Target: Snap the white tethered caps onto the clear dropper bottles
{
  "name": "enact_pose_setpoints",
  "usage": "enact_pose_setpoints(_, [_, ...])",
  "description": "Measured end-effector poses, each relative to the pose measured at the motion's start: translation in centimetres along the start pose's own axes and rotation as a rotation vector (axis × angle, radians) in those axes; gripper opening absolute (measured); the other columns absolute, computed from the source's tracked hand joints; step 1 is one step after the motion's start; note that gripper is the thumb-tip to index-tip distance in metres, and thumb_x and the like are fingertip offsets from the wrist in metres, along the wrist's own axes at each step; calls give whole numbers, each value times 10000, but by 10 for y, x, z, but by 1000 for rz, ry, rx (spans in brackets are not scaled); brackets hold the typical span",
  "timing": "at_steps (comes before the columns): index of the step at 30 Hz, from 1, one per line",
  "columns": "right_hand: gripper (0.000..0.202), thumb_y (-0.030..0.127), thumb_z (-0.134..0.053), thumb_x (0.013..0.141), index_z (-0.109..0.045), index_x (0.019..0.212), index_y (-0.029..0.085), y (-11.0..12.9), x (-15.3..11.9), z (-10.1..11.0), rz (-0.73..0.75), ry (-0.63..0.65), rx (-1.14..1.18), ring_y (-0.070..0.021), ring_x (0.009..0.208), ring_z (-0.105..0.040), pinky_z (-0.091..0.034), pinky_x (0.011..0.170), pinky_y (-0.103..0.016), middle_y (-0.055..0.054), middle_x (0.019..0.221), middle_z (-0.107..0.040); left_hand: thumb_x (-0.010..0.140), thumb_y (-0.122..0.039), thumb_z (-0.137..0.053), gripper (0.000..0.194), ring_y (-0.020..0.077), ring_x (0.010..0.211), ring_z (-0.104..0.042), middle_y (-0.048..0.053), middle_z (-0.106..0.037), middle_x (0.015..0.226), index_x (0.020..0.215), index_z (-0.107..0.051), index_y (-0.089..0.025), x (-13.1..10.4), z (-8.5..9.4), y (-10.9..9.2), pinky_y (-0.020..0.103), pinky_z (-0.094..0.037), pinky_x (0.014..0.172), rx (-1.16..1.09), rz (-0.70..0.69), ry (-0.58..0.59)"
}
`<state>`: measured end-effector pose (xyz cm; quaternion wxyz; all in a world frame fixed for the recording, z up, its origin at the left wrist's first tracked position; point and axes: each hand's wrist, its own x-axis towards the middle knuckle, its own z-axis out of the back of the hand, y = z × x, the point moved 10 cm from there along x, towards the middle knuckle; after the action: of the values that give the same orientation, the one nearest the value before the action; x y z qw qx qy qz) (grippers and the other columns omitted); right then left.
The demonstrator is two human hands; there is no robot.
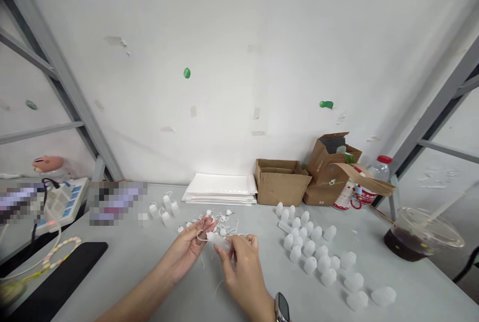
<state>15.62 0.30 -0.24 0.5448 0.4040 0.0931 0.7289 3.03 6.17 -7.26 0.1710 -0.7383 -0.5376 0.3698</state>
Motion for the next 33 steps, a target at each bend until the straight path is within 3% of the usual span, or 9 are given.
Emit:
enact_pose_setpoints(5, [162, 309, -461, 876, -545, 810, 187, 11, -2, 1, 75, -16, -70, -154, 576, -491, -348, 680, -327, -3, 607, -553, 736, -125, -656, 35, 197, 869, -675, 77, -730, 788, 736, -688, -112, -1, -2, -6, 280, -461, 888, 102, -95, 45])
enact_pose_setpoints(12, [150, 295, -464, 874, -556, 818, 190, 10, -3, -2, 64, -31, -36, -157, 580, -492, -349, 679, -321, -7, 617, -564, 605, -243, -765, 185, 240, 900, -663, 84, -735, 753, 726, -695, -123, -2, 0, 0, 351, -415, 946, 149, -140, 42])
enact_pose_setpoints(18, [250, 400, -458, 862, -586, 775, 204, -15, 0, -10, -141, 27, 157, -183, 642, -496, -359, 653, -293, -15, 613, -575, 620, -294, -759, 229, 240, 956, -640, 99, -736, 808, 755, -691, -121, -3, -6, 1, 339, -419, 937, 148, -108, 98])
enact_pose_setpoints(22, [381, 507, -387, 866, -533, 681, 207, -38, 1, -19, -342, 63, 412, -172, 631, -496, -364, 642, -271, 2, 576, -561, 675, -432, -692, 387, 243, 1073, -576, 129, -688, 1037, 923, -683, -136, -11, -25, -9, 351, -377, 991, 154, -148, 225])
enact_pose_setpoints(25, [437, 567, -349, 852, -504, 672, 200, -43, 2, -26, -380, 89, 581, -147, 560, -472, -360, 582, -255, 14, 566, -528, 584, -351, -776, 472, 267, 1105, -549, 129, -650, 1118, 998, -664, -153, -19, -38, -9, 367, -389, 980, 313, -204, 299])
enact_pose_setpoints(29, [484, 600, -339, 840, -526, 676, 185, -36, -1, -40, -363, 198, 684, -127, 501, -441, -351, 536, -243, 27, 512, -488, 577, -306, -774, 361, 268, 990, -615, 103, -704, 995, 898, -684, -167, -30, -35, -12, 373, -459, 889, 457, -306, 224])
enact_pose_setpoints(33, [507, 603, -339, 839, -557, 677, 175, -22, -7, -50, -326, 308, 683, -116, 481, -432, -352, 517, -236, 18, 519, -505, 632, -342, -711, 232, 249, 902, -646, 83, -723, 892, 777, -672, -165, -45, -17, -36, 331, -490, 830, 659, -434, 98])
